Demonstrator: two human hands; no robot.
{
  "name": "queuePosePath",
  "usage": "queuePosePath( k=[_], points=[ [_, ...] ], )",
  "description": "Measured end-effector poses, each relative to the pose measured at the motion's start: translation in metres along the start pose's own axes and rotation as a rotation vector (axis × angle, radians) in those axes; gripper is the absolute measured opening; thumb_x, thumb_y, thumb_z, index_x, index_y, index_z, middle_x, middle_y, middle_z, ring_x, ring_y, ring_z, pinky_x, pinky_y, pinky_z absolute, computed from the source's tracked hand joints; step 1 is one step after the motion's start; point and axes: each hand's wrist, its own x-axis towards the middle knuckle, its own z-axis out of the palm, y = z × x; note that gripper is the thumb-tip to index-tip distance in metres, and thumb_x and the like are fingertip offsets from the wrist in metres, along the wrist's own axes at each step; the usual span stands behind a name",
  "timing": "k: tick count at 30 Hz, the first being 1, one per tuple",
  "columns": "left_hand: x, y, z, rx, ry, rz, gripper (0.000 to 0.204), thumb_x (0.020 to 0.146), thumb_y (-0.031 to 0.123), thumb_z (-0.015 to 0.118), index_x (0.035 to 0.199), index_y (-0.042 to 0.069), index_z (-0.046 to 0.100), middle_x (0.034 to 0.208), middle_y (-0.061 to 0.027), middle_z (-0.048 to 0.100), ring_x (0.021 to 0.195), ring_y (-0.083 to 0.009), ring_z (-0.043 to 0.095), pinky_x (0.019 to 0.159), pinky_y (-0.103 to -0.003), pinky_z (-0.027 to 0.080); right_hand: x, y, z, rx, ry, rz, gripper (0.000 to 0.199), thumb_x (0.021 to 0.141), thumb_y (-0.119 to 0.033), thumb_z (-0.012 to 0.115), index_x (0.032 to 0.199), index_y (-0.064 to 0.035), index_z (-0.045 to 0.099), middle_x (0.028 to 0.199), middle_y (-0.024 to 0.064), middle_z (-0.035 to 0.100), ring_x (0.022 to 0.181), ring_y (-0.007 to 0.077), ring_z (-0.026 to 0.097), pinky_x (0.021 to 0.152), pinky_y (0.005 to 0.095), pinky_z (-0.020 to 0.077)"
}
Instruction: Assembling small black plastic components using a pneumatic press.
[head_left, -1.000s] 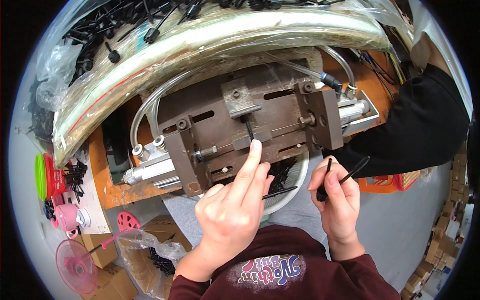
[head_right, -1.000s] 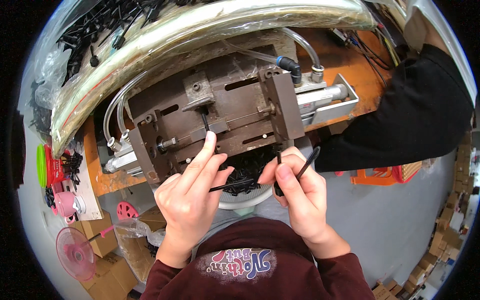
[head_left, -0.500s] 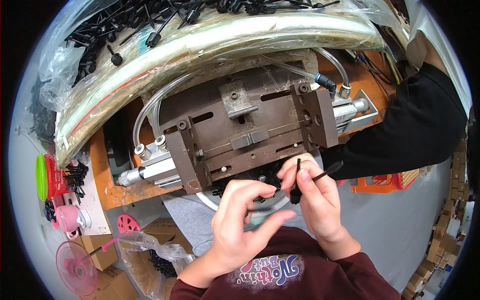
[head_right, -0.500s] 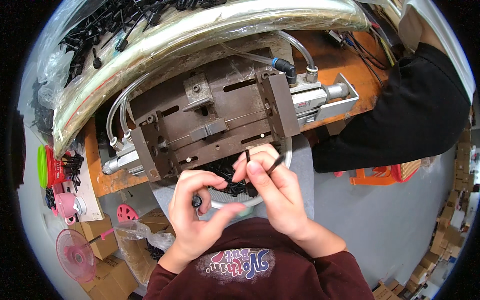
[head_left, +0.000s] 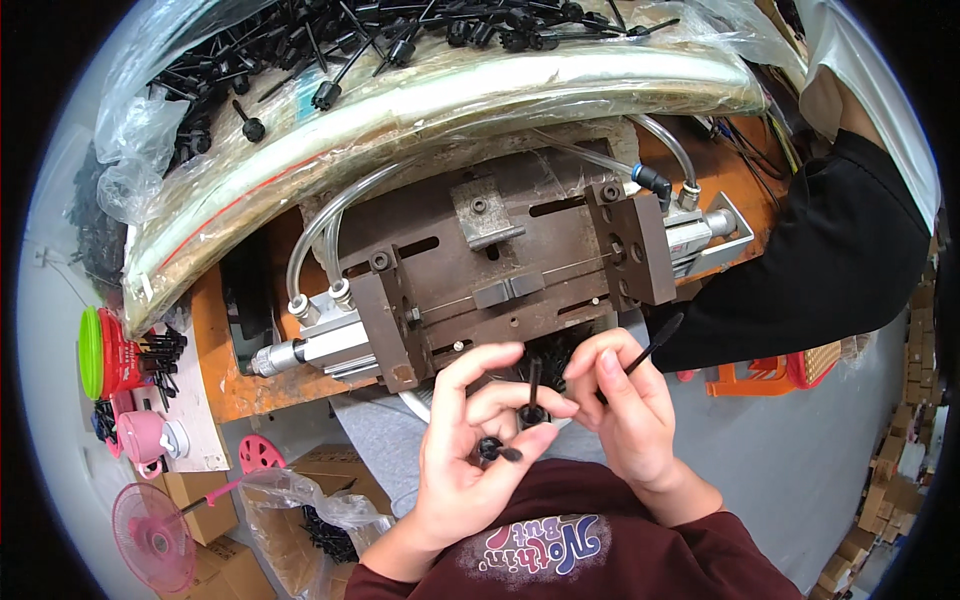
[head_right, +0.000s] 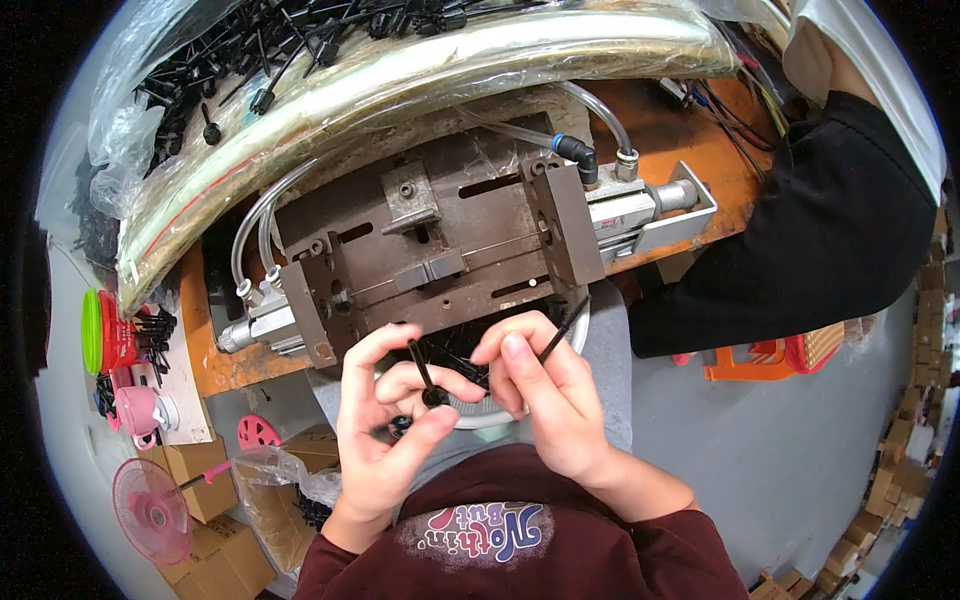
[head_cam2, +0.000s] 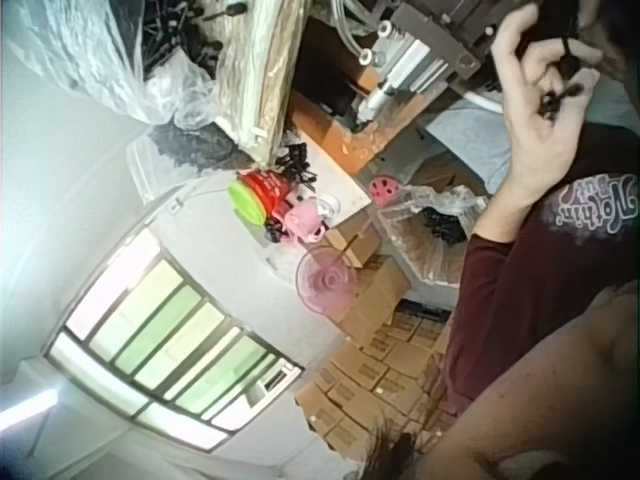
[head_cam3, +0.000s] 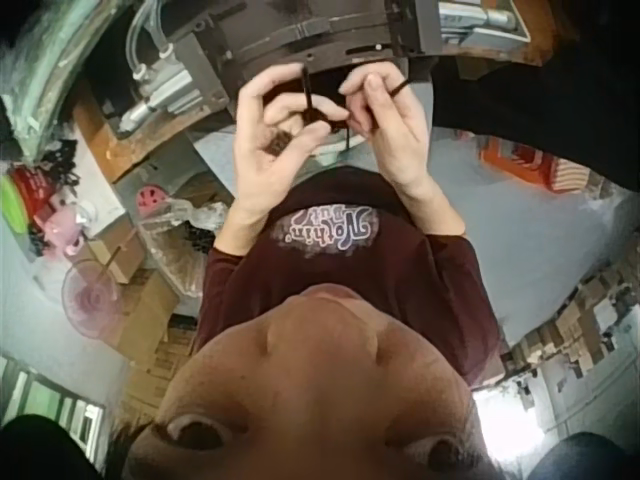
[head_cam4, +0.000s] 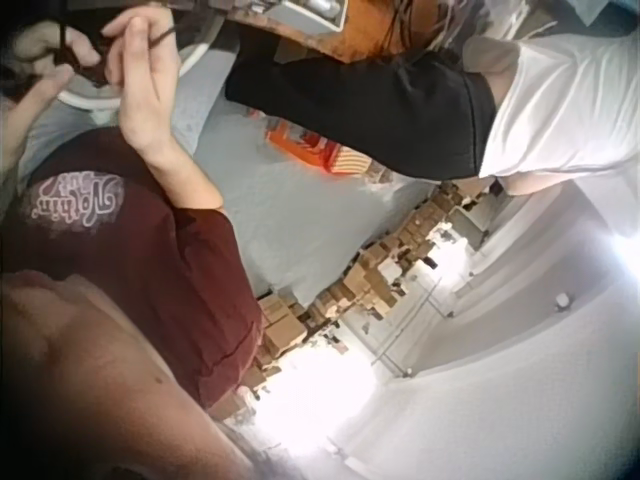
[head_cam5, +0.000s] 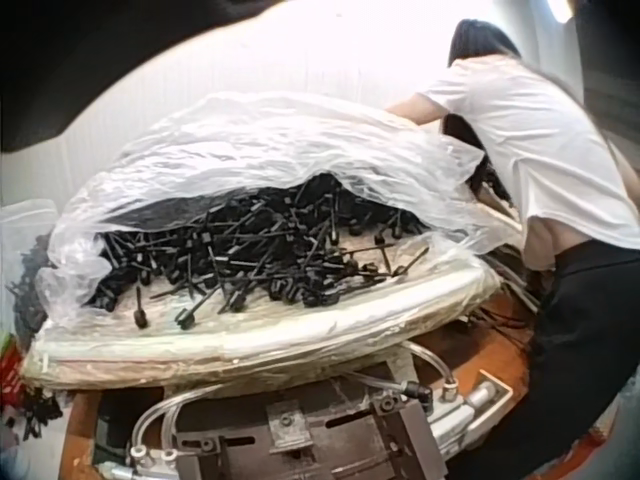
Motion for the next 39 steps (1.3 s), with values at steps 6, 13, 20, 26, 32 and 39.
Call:
queuePosePath(
  k=[6,13,20,26,32,39],
  points=[
    [-0.003,0.0,-0.008,-0.396,-0.107,-0.151,0.02,0.101,0.022,0.043,0.1,0.002,0.048,0.084,-0.0147,0.062,0.055,-0.0078,0.043,0.051,-0.02,0.036,-0.001,-0.006,0.0,0.309,-0.088,0.025,0.047,0.105,-0.038,0.024,0.097,-0.002,0.054,0.074,0.0073,0.055,0.062,0.0113,0.049,0.057,0.0232,0.0411],
    [-0.003,0.006,-0.005,0.374,0.062,0.186,0.027,0.087,0.001,0.063,0.113,-0.002,0.061,0.098,-0.0123,0.068,0.08,-0.0191,0.065,0.068,-0.027,0.052,0.015,-0.012,0.009,-0.173,-0.087,-0.095,0.06,0.104,-0.037,0.02,0.122,0.0082,0.055,0.143,0.0251,0.037,0.126,0.0287,0.047,0.1,0.0375,0.0408],
    [0.001,0.0,-0.005,0.742,-0.027,0.53,0.034,0.065,0.01,0.082,0.097,0.005,0.072,0.094,-0.0096,0.068,0.083,-0.0234,0.068,0.069,-0.029,0.055,0.023,-0.003,0.016,0.089,-0.302,0.059,0.05,0.105,-0.033,0.026,0.132,0.0027,0.048,0.144,0.0154,0.04,0.126,0.022,0.046,0.1,0.033,0.039],
    [0.007,0.0,-0.002,0.992,0.149,0.424,0.035,0.065,0.007,0.081,0.098,0.004,0.072,0.097,-0.0122,0.067,0.067,-0.0171,0.062,0.056,-0.027,0.051,0.012,-0.008,0.006,-0.368,0.02,-0.303,0.041,0.1,-0.023,0.04,0.131,0.0036,0.045,0.128,0.014,0.047,0.093,0.0141,0.054,0.086,0.0273,0.0425],
    [0.024,-0.014,-0.003,1.3,0.119,0.581,0.028,0.068,0.012,0.078,0.094,0.004,0.071,0.116,-0.0132,0.066,0.057,-0.0129,0.058,0.052,-0.024,0.046,0.0,-0.011,-0.002,-0.424,0.146,-0.346,0.035,0.099,-0.021,0.04,0.106,0.0063,0.06,0.097,0.0133,0.063,0.066,0.0099,0.052,0.065,0.0242,0.0425],
    [0.03,-0.004,0.0,1.369,0.107,0.531,0.025,0.07,0.014,0.077,0.092,0.004,0.071,0.114,-0.0103,0.067,0.057,-0.0133,0.059,0.052,-0.025,0.046,-0.008,-0.013,-0.008,-0.448,0.122,-0.308,0.031,0.097,-0.018,0.044,0.105,0.0063,0.06,0.087,0.0136,0.066,0.06,0.01,0.051,0.065,0.0262,0.0425]
  ],
)
